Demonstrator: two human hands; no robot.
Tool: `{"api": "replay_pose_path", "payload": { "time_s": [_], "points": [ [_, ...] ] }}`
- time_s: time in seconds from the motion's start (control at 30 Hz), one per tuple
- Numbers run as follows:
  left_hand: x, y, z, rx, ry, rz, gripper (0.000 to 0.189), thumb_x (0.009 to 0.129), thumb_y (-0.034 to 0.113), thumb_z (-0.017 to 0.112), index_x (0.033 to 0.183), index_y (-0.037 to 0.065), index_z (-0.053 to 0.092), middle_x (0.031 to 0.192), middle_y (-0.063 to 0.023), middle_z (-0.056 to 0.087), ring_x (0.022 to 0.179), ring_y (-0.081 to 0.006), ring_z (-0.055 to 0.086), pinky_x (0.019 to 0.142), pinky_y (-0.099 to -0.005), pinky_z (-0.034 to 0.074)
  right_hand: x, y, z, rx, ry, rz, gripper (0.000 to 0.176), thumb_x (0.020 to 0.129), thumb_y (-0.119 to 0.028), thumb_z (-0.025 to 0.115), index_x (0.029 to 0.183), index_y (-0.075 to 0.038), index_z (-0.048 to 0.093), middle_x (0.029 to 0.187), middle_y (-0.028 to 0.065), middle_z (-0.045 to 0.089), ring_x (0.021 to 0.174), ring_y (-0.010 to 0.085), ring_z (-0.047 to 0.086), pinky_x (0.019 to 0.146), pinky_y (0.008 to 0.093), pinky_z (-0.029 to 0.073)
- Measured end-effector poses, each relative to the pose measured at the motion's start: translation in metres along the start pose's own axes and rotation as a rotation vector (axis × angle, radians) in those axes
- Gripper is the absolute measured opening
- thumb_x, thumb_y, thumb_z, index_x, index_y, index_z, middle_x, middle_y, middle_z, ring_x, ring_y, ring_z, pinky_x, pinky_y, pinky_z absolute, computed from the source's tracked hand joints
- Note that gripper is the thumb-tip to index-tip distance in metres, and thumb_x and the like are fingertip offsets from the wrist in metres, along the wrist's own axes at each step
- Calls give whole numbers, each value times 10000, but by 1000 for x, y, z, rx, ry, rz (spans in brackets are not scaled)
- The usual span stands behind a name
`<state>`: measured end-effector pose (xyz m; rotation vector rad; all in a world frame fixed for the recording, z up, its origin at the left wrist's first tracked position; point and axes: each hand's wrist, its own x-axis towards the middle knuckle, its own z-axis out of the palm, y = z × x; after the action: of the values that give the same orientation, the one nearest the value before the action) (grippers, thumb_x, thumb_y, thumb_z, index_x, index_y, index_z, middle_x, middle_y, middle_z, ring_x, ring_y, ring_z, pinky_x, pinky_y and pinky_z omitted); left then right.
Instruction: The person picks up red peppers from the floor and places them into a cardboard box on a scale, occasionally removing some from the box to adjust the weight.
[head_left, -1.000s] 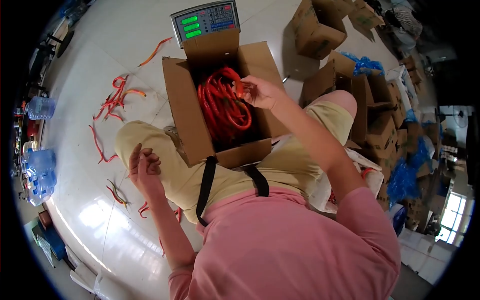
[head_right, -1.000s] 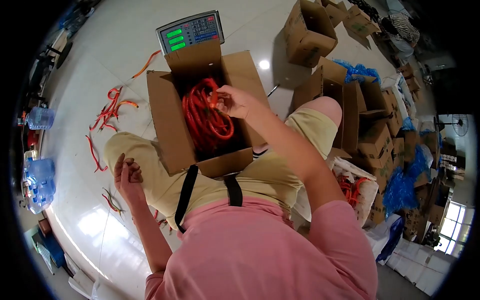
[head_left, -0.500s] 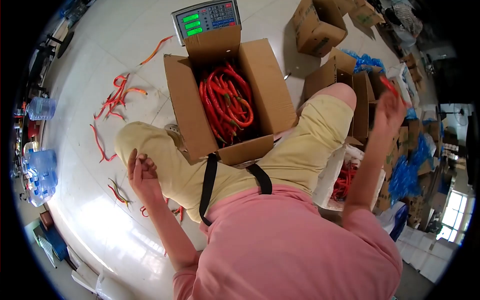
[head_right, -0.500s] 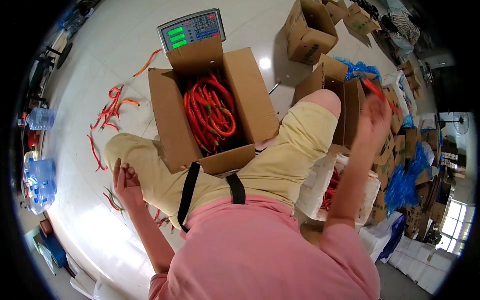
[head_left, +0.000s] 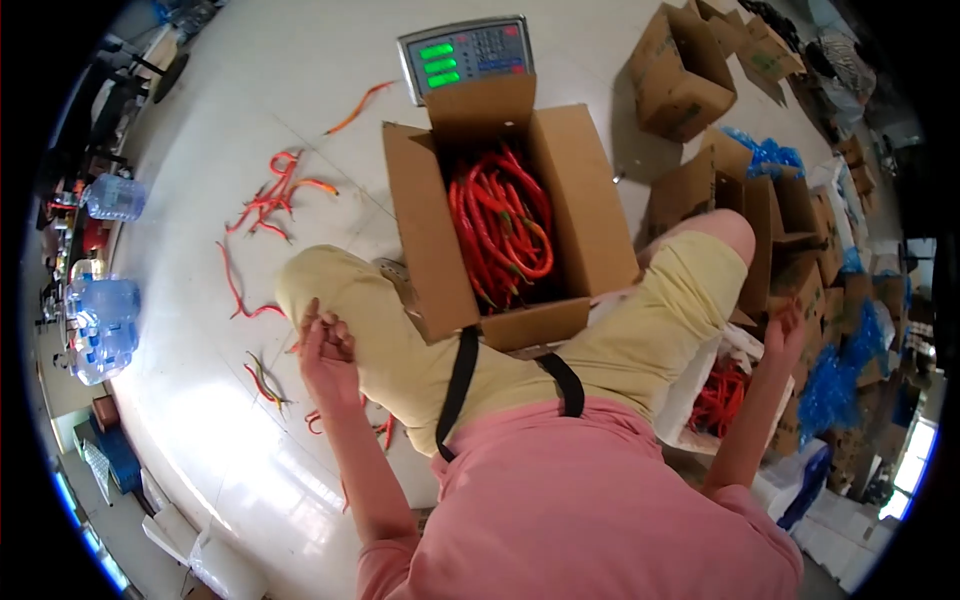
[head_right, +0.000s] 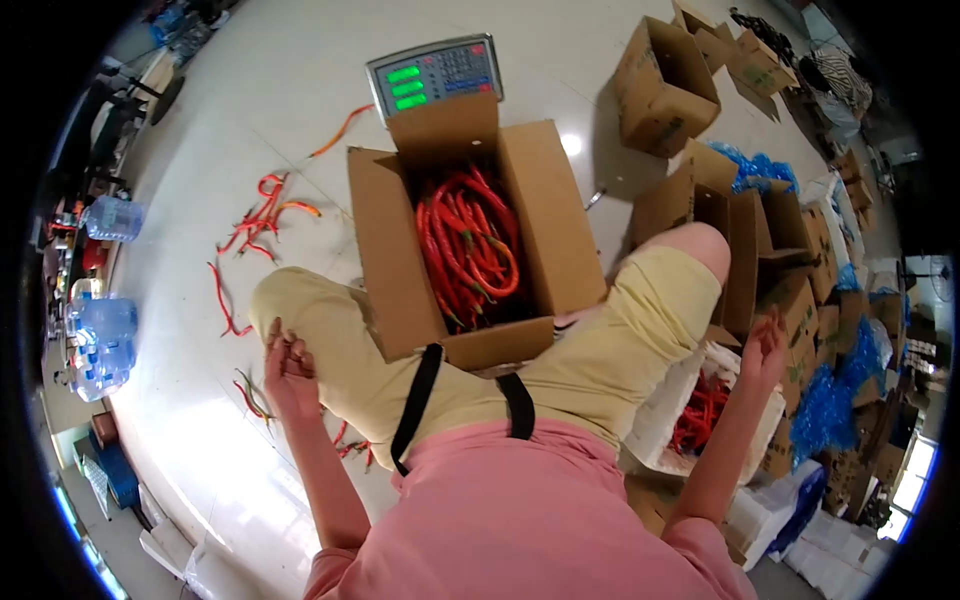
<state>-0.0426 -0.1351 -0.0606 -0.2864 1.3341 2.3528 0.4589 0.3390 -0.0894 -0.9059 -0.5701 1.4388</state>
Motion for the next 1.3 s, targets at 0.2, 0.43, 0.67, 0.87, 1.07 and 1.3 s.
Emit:
{"api": "replay_pose_path", "payload": {
  "time_s": [0.2, 0.43, 0.67, 0.87, 1.07, 1.3],
  "points": [
    [-5, 13, -29, -2, 80, 41, 348, 880, 93, 456, 1220, 15, 456, 888, -40, 553, 730, -118, 509, 583, -213, 392, -78, 72, 225, -349, -522, 21, 298, 854, -35, 492, 1150, -16, 526, 1037, 100, 602, 792, 134, 563, 723, 244, 461],
    [-11, -18, -147, 124, 407, 92, 365, 847, 85, 465, 1206, 22, 472, 974, -53, 553, 742, -139, 503, 680, -237, 413, -111, 142, 277, -616, -814, 215, 235, 866, -36, 455, 1074, -30, 565, 948, 71, 618, 727, 102, 544, 690, 240, 455],
    [-36, -122, -283, 36, 480, -305, 315, 822, 54, 480, 1137, 46, 463, 1049, -92, 554, 864, -215, 525, 697, -325, 448, -118, 165, 266, -723, -859, 232, 230, 875, -48, 451, 1071, -44, 572, 939, 47, 622, 743, 86, 550, 689, 234, 456],
    [-73, -179, -333, 62, 662, -457, 294, 795, 57, 526, 1088, 42, 497, 894, -108, 616, 707, -236, 566, 626, -360, 493, -101, 173, 248, -824, -810, 244, 248, 875, -99, 512, 1111, -52, 572, 994, 45, 618, 787, 87, 550, 731, 224, 458],
    [-81, -175, -289, 183, 736, -440, 308, 808, 64, 537, 1112, 13, 518, 946, -135, 626, 746, -243, 616, 666, -348, 533, -116, 179, 257, -924, -836, 285, 283, 899, -111, 506, 1170, -35, 539, 1052, 72, 597, 840, 114, 551, 778, 235, 451],
    [-72, -214, -306, 144, 776, -492, 325, 812, 54, 523, 1131, -8, 518, 946, -139, 601, 715, -248, 615, 624, -343, 524, -128, 188, 267, -1080, -939, 280, 312, 903, -124, 501, 1202, -38, 516, 1097, 70, 574, 868, 118, 538, 809, 250, 438]
  ]
}}
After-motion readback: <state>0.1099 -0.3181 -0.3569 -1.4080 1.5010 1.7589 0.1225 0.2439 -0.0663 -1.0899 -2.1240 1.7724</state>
